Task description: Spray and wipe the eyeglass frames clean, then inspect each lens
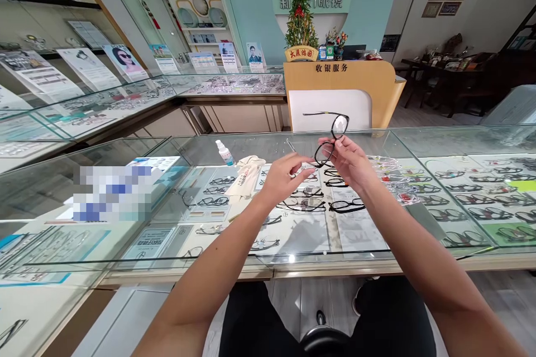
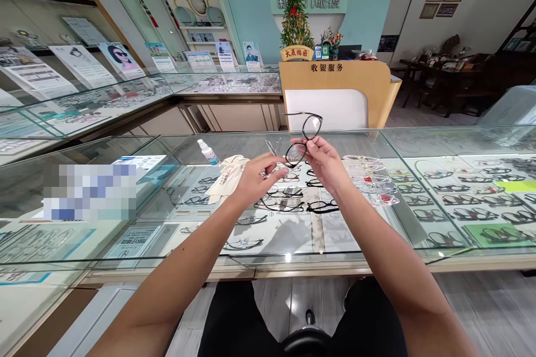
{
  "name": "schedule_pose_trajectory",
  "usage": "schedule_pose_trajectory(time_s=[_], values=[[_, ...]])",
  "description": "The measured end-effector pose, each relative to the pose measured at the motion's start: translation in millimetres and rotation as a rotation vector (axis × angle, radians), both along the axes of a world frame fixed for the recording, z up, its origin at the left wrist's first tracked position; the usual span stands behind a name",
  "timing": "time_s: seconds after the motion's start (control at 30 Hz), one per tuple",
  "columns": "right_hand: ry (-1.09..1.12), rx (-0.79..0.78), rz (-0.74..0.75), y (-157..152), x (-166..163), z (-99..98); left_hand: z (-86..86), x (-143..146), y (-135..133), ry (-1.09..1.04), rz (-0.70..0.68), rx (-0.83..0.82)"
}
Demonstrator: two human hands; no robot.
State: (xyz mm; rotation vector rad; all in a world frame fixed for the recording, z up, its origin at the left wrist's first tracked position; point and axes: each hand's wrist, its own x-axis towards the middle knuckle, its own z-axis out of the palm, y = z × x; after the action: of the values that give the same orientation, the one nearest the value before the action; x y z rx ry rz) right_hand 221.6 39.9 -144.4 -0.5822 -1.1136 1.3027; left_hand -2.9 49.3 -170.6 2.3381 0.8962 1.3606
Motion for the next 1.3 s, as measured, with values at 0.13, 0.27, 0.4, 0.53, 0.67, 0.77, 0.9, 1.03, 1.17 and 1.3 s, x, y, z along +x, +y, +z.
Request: schedule_pose_trajectory(time_s=[0.13,0.27,0.4,0.53,0.67,0.77,0.9,1.03,1.17,1.3], values=[[0.065,0.002,-0.011,1,9,5.9,-1.0,-14,15,-0.193,0.24,0.057],[0.116,0.015,-0.013,1,20,14.6,-5.2,-54,49,-0.443,0.774,0.198],[0.136,0.001,-0.04,-2,25,18.8,-18.6,-106,84,-0.486,1.116,0.02],[0.089,0.007,-0.05,-5,25,19.6,-39.4,-141,109,-0.553,1.109,-0.376],[0.055,0.009,-0.042,-8,24,20.5,-56.7,-152,120,-0.566,0.999,-0.495],[0.041,0.008,-0.018,-9,23,20.2,-61.5,-152,120,-0.556,0.946,-0.533],[0.009,0.028,-0.002,-9,21,18.6,-49.4,-142,113,-0.595,0.867,-0.509],[-0.024,0.06,-0.011,-11,16,18.3,-21.7,-114,100,-0.668,0.632,-0.485],[-0.106,0.095,-0.067,-13,9,15.8,2.0,-71,73,-0.674,0.306,-0.594],[-0.238,0.111,-0.069,-14,1,9.4,17.8,-33,34,-0.614,-0.23,-0.834]])
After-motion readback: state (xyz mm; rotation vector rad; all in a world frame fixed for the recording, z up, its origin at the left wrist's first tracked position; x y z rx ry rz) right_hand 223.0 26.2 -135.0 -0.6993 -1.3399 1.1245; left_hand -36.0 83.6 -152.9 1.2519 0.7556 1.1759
